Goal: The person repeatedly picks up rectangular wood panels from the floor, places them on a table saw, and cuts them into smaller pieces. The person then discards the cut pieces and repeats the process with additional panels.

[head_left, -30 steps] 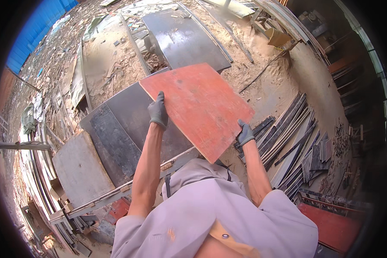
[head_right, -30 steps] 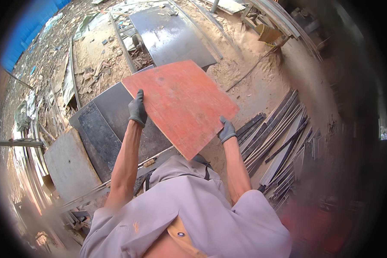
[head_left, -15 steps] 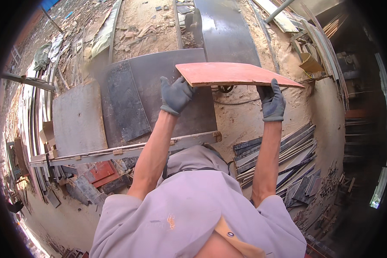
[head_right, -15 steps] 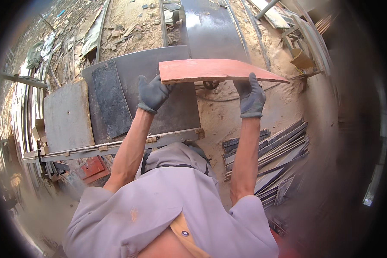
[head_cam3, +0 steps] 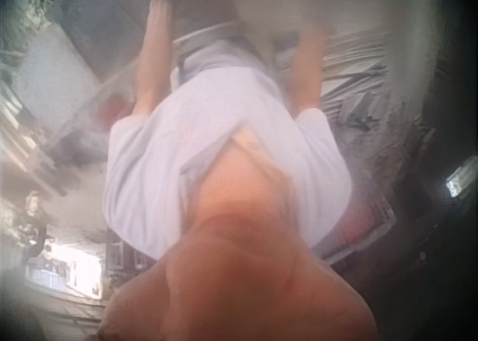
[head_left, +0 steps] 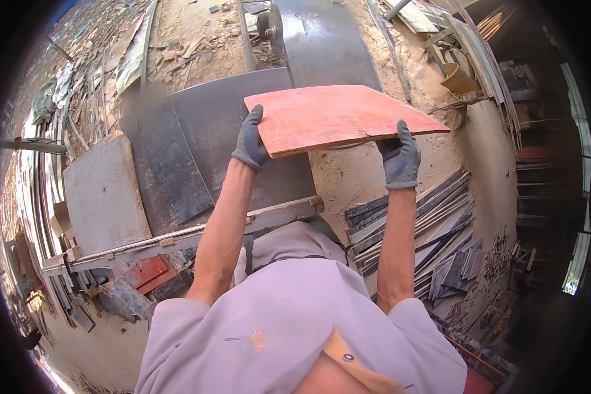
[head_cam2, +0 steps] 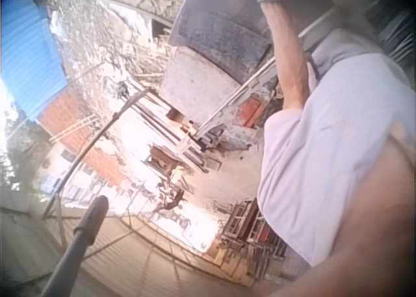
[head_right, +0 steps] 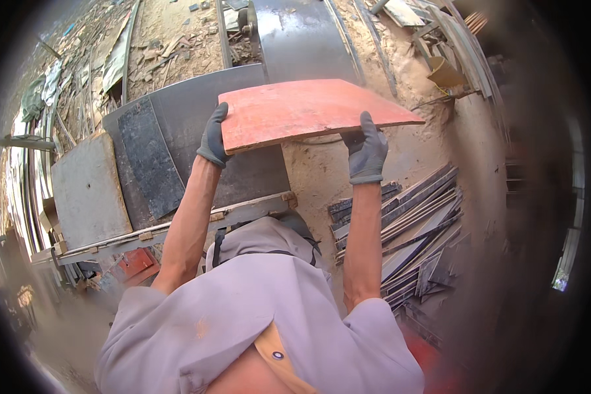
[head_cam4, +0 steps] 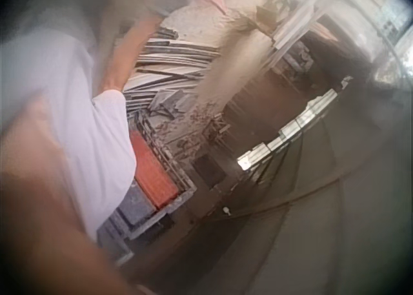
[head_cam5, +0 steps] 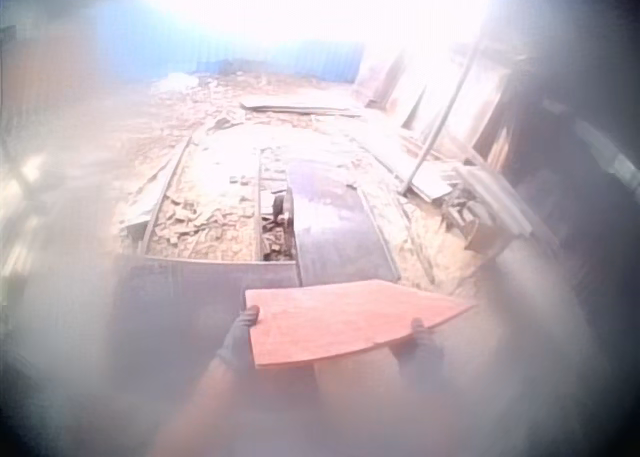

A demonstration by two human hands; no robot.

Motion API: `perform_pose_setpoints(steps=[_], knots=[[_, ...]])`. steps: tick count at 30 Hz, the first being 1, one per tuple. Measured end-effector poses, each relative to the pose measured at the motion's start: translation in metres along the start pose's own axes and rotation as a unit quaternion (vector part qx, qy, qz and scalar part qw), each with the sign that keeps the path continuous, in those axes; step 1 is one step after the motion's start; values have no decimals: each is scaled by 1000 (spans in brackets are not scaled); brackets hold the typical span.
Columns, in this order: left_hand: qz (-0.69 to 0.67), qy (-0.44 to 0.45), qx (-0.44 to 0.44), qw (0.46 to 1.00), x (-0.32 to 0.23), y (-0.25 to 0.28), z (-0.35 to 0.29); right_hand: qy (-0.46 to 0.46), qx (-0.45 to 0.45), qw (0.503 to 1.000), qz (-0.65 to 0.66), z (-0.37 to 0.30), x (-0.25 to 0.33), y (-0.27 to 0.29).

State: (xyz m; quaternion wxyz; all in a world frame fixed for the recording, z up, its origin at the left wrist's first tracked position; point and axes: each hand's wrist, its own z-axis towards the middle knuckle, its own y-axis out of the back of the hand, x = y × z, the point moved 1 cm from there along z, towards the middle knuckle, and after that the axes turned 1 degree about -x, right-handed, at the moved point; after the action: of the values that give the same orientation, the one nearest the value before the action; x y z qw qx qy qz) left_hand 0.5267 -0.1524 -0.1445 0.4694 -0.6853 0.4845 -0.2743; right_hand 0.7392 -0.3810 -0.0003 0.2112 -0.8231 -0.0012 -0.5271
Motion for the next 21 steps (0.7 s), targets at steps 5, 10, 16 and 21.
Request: perform_pose_setpoints(steps=[5,10,16,21], knots=[[55,41,-92,993,-6,-24,23,-3,52,999,-2,27,35,-6],[54,52,-101,992,-19,-40,27,-122,56,974,184,135,66,71],[-37,49,-21,998,-12,-16,22,-305,100,942,97,245,52,147],[5,-67,58,996,5,-4,19,-358,187,914,27,210,56,153]])
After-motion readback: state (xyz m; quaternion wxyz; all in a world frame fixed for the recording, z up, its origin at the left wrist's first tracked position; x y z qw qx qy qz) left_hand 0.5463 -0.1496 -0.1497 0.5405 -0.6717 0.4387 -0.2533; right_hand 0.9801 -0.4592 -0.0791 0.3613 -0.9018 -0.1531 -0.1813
